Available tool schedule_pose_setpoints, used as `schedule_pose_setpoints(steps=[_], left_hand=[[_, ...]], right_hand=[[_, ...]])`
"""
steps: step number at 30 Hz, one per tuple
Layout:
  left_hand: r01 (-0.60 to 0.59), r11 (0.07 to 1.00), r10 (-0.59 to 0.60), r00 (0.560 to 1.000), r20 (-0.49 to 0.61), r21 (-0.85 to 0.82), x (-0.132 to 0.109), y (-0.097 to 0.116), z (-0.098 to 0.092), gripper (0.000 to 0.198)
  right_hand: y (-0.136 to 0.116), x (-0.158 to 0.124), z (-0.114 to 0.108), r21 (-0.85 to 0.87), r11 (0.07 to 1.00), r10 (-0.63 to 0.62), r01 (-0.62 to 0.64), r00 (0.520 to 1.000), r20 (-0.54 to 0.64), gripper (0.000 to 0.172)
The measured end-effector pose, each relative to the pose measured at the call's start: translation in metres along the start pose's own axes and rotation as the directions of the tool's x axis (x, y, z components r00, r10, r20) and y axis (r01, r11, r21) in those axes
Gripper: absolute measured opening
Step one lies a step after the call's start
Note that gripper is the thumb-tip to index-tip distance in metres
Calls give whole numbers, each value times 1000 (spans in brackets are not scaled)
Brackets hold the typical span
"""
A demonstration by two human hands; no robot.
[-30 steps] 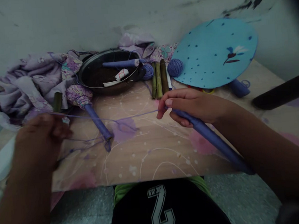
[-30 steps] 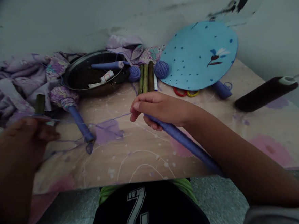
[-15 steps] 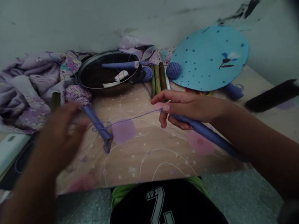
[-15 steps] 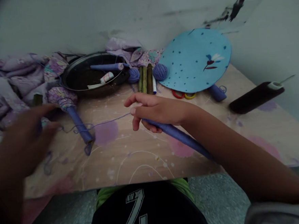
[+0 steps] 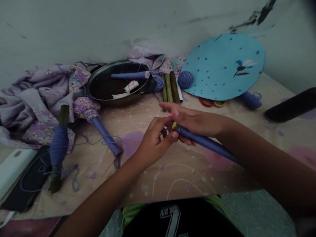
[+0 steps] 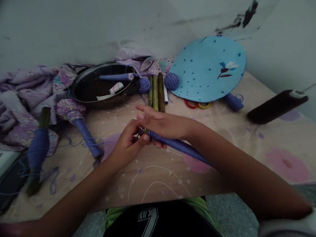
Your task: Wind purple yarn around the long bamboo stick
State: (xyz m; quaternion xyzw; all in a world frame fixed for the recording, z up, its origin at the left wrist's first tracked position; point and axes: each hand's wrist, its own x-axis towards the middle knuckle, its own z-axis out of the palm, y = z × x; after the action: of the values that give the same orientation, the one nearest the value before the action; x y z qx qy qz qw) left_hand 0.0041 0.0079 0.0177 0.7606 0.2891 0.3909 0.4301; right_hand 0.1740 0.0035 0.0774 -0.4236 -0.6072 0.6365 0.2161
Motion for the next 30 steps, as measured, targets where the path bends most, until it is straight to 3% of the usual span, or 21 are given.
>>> schedule_pose_setpoints(steps=[6, 8, 11, 13, 15, 20, 26, 30], left_hand=[[-14, 999, 12, 999, -47, -50, -1, -6, 5, 33], [-3, 996, -1, 999, -44, -90, -2, -6, 6, 32], [14, 994, -19, 998, -52, -108, -3, -6, 5, 28], [33, 992, -42, 997, -67, -123, -3, -5, 4, 26], [42, 991, -52, 996, -77, -127, -3, -4, 4, 24], [80, 993, -87, 993, -80, -92, -6, -6, 3, 32], [134, 989, -131, 989, -62, 59, -7, -8, -3, 24], [67, 990, -62, 997, -42, 121, -6, -4, -7, 20]], right_hand=[[-3, 2, -1, -129, 990, 54, -64, 995, -78, 75], [-4, -1, -6, -259, 965, 6, -42, 990, -142, 75], [-5, -12, -11, -534, 845, -156, 19, 964, -213, 67], [-5, -22, -8, -620, 785, -163, -4, 964, -212, 58], [-4, -30, -2, -641, 766, -114, -49, 971, -211, 55], [7, -29, 12, -703, 711, -234, 12, 947, -221, 30], [16, -28, 8, -749, 659, -272, -75, 904, -331, 35], [17, -31, 12, -817, 556, -271, -154, 895, -353, 37]])
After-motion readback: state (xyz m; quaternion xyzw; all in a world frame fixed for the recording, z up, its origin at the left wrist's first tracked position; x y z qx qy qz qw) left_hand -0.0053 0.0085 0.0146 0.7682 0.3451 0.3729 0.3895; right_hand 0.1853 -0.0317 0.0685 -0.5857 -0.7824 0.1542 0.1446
